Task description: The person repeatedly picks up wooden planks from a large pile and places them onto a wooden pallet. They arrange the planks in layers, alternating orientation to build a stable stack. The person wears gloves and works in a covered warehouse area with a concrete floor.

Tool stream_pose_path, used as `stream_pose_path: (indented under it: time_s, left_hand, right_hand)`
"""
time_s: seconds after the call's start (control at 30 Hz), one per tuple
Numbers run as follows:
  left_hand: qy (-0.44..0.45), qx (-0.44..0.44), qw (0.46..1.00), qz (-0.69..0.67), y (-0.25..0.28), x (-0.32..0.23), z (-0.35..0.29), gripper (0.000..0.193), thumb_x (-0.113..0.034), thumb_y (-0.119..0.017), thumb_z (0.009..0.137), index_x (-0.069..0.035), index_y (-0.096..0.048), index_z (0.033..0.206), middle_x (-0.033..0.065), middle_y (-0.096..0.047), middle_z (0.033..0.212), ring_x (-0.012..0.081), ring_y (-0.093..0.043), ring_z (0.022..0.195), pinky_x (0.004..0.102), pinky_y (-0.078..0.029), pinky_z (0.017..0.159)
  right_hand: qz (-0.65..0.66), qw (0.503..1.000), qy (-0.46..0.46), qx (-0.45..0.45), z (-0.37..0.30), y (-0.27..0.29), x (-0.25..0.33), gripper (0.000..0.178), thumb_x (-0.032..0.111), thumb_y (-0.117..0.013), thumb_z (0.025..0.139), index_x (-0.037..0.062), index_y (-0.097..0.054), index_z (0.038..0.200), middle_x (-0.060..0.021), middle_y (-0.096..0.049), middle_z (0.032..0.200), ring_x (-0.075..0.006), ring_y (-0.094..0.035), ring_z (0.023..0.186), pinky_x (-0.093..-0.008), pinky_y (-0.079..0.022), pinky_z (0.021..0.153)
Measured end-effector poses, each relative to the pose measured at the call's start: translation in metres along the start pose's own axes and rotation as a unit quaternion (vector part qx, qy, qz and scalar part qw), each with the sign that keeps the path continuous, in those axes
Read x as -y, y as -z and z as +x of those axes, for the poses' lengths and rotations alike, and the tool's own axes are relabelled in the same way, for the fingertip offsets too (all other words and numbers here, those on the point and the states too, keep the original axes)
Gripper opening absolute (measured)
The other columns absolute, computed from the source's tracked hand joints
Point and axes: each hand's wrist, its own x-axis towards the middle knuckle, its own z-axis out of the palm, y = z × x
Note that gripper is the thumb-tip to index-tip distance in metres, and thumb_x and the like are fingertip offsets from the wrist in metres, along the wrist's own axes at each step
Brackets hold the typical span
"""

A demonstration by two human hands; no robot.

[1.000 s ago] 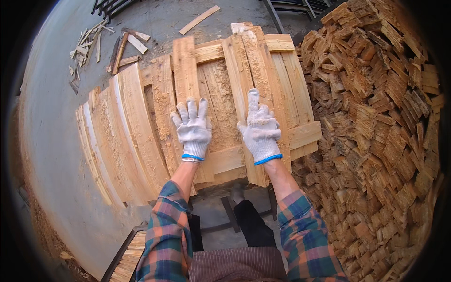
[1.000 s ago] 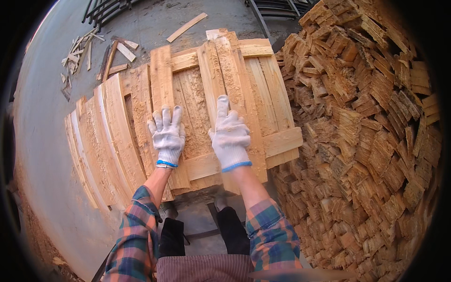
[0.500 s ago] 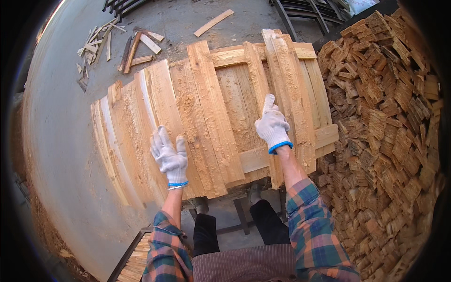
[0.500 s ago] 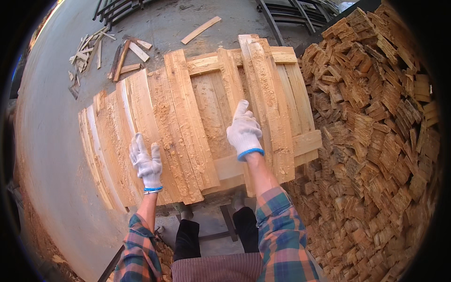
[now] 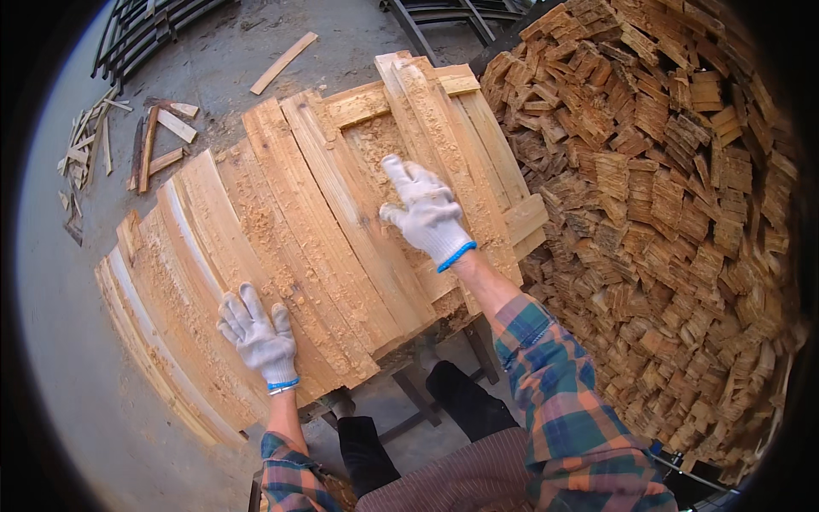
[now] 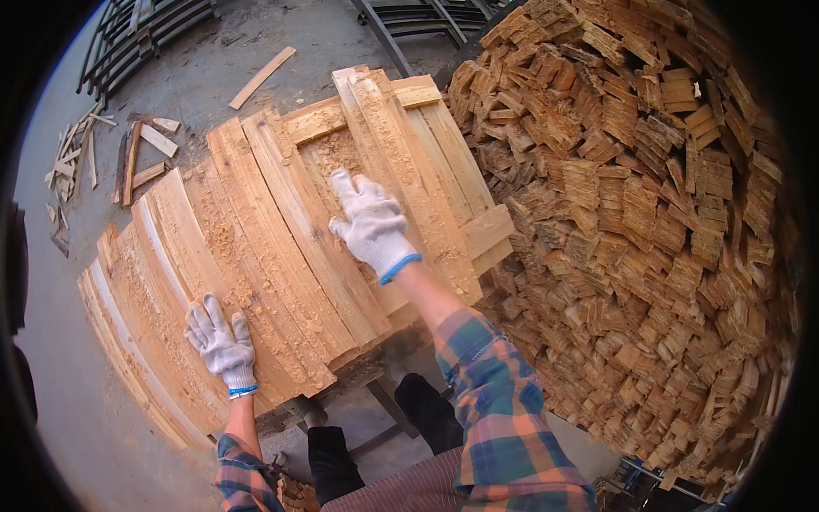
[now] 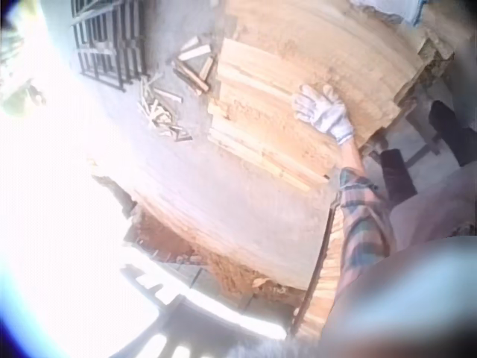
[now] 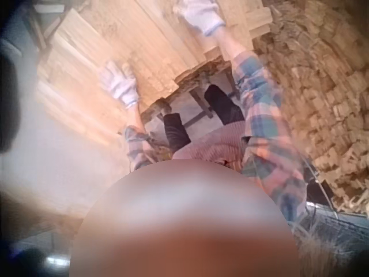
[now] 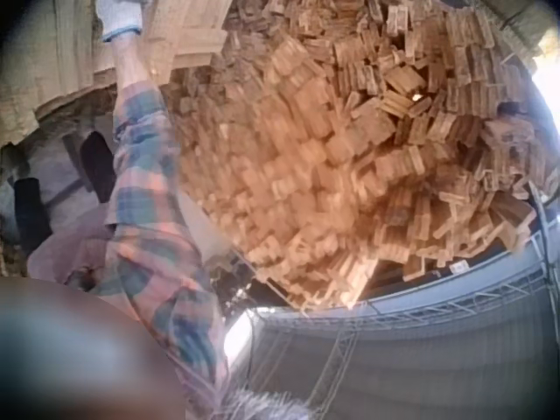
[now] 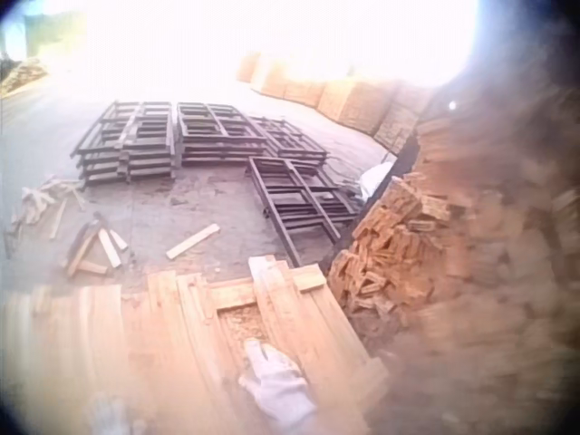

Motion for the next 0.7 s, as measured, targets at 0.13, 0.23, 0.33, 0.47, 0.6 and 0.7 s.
stream_pose_path:
  time_s: [0.13,0.23,0.33,0.47,0.6,0.7]
  left_hand:
    - [-0.006,-0.014,1.0,0.016,-0.002,0.0,0.0,0.066,-0.052,-0.044,0.099,-0.011,-0.04,0.15,0.0236,-0.036,0.154,0.0427,-0.031,0.143,0.0558,-0.018,0.119]
    - [-0.007,-0.002,1.0,0.019,0.0,-0.004,0.002,0.065,-0.052,-0.044,0.099,-0.012,-0.041,0.15,0.0222,-0.036,0.154,0.0423,-0.032,0.142,0.0557,-0.021,0.118]
    - [-0.017,-0.018,1.0,0.015,-0.003,-0.001,0.003,0.064,-0.052,-0.045,0.099,-0.013,-0.041,0.15,0.0199,-0.035,0.155,0.0406,-0.033,0.143,0.0551,-0.023,0.117]
    - [-0.018,-0.022,0.999,0.028,-0.005,-0.002,0.001,0.064,-0.051,-0.046,0.098,-0.013,-0.041,0.151,0.0188,-0.035,0.156,0.0391,-0.033,0.143,0.0538,-0.022,0.118]
    - [-0.017,-0.016,0.999,0.042,-0.006,-0.008,0.0,0.064,-0.05,-0.046,0.098,-0.013,-0.04,0.151,0.0191,-0.035,0.156,0.0391,-0.032,0.144,0.0534,-0.021,0.119]
    - [-0.011,-0.012,0.999,0.039,-0.004,-0.012,0.001,0.064,-0.05,-0.046,0.098,-0.012,-0.041,0.15,0.0201,-0.037,0.155,0.0395,-0.032,0.143,0.0546,-0.021,0.119]
  right_hand:
    - [-0.082,0.971,-0.216,-0.065,0.001,0.013,-0.07,0.122,0.051,-0.083,0.07,0.0127,-0.008,0.159,-0.0257,-0.035,0.148,-0.0387,-0.042,0.135,-0.048,-0.041,0.108]
    - [0.032,0.965,-0.259,0.031,0.009,0.018,-0.084,0.132,0.049,-0.088,0.063,0.0119,-0.005,0.159,-0.0269,-0.032,0.153,-0.0396,-0.04,0.138,-0.0483,-0.04,0.11]
    - [0.161,0.972,-0.172,-0.016,0.01,0.005,-0.141,0.131,0.043,-0.09,0.058,0.0109,-0.012,0.159,-0.0299,-0.041,0.148,-0.0388,-0.045,0.135,-0.0448,-0.038,0.111]
    - [0.468,0.879,-0.084,-0.03,-0.001,0.006,-0.172,0.114,0.029,-0.089,0.061,-0.0016,-0.029,0.153,-0.0246,-0.051,0.142,-0.0304,-0.048,0.133,-0.0359,-0.039,0.11]
    - [0.625,0.775,-0.096,-0.011,-0.017,0.022,-0.186,0.106,0.021,-0.087,0.065,-0.0077,-0.03,0.15,-0.0202,-0.053,0.139,-0.0248,-0.05,0.13,-0.0332,-0.039,0.11]
    - [0.583,0.807,-0.085,-0.022,-0.029,0.03,-0.19,0.102,0.019,-0.085,0.067,-0.0082,-0.032,0.15,-0.0199,-0.052,0.139,-0.025,-0.05,0.129,-0.0325,-0.038,0.11]
